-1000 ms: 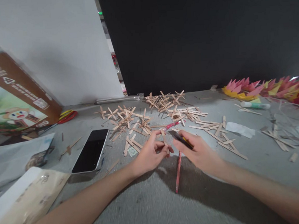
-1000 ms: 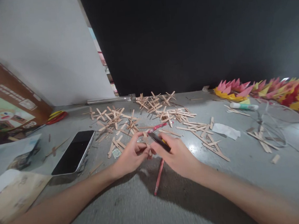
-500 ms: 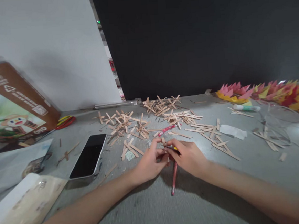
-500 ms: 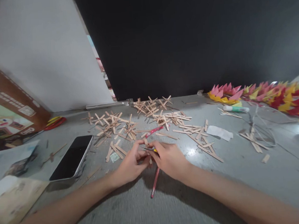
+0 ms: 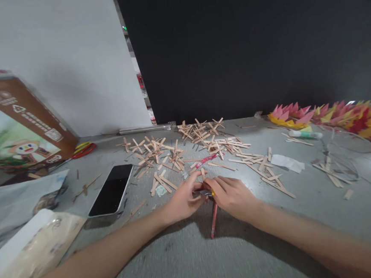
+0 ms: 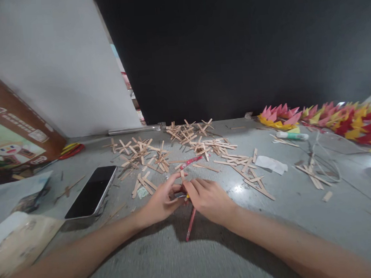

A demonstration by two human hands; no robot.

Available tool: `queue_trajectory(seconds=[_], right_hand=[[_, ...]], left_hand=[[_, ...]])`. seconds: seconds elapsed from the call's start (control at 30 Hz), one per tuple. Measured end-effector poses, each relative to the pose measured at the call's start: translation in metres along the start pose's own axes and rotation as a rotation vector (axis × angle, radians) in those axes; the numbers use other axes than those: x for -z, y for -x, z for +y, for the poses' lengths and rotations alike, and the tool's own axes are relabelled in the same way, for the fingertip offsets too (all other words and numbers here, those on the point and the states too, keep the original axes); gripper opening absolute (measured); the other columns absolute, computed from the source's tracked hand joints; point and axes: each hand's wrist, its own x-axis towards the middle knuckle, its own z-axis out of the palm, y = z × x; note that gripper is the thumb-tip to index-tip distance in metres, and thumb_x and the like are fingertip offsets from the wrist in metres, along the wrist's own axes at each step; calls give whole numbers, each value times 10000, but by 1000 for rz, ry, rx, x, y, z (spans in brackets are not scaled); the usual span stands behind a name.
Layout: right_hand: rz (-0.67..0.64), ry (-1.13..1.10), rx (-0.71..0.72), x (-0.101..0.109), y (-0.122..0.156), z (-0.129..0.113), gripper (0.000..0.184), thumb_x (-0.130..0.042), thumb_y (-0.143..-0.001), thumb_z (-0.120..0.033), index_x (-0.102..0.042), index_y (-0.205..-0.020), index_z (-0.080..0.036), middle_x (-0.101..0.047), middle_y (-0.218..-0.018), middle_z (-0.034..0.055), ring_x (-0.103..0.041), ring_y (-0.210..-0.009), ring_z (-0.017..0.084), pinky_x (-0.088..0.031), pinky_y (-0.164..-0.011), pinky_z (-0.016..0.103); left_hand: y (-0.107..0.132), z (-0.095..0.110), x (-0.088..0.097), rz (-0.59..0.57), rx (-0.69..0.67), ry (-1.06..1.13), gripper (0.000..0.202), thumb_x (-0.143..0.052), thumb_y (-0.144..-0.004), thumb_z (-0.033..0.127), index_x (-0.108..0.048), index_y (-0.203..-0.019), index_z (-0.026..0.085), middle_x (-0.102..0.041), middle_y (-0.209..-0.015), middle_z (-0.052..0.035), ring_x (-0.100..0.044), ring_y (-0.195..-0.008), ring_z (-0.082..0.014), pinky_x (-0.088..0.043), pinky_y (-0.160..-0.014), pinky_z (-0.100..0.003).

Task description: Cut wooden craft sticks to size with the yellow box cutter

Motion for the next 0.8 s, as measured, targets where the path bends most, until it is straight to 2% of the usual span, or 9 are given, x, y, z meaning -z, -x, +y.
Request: queue_trajectory(seconds=[0.27, 0.43, 0.63, 0.8], right_hand=[[-33, 93, -21, 3, 1, -4, 255, -485, -989, -61, -544, -1237, -66, -647, -849, 74, -626, -723, 223, -467, -599, 350], [-43, 130, -26, 4, 1, -5, 304, -498, -971, -39, -522, -1273, -32, -655, -859, 89, -637, -739, 232, -460, -603, 349], [-86, 98, -57, 6, 0, -9, 179, -545, -952, -54, -554, -1124, -105, -628, -810, 54, -618, -687, 226, -420, -566, 348], [-91, 57, -43, 7, 1, -9, 156, -554, -952, -58, -543, -1091, -129, -624, -820, 48, -611, -698, 223, -409, -581, 347]], left_hand=[[4, 6, -3, 10, 15, -72, 613, -631, -945, 223, -356, -1493, 210, -735, -1099, -113, -714, -1005, -230, -553, -851, -346], [4, 8, -3, 26, 4, -146, 734, -611, -945, 223, -265, -1591, 191, -734, -1059, -103, -702, -986, -220, -553, -838, -325], [2, 7, -3, 12, -56, -196, 790, -583, -948, 200, -192, -1634, 176, -721, -995, -73, -682, -941, -190, -539, -873, -325], [1, 2, -1, -26, -66, -252, 821, -584, -950, 206, -154, -1649, 210, -717, -1013, -62, -681, -915, -186, -542, -869, -328]])
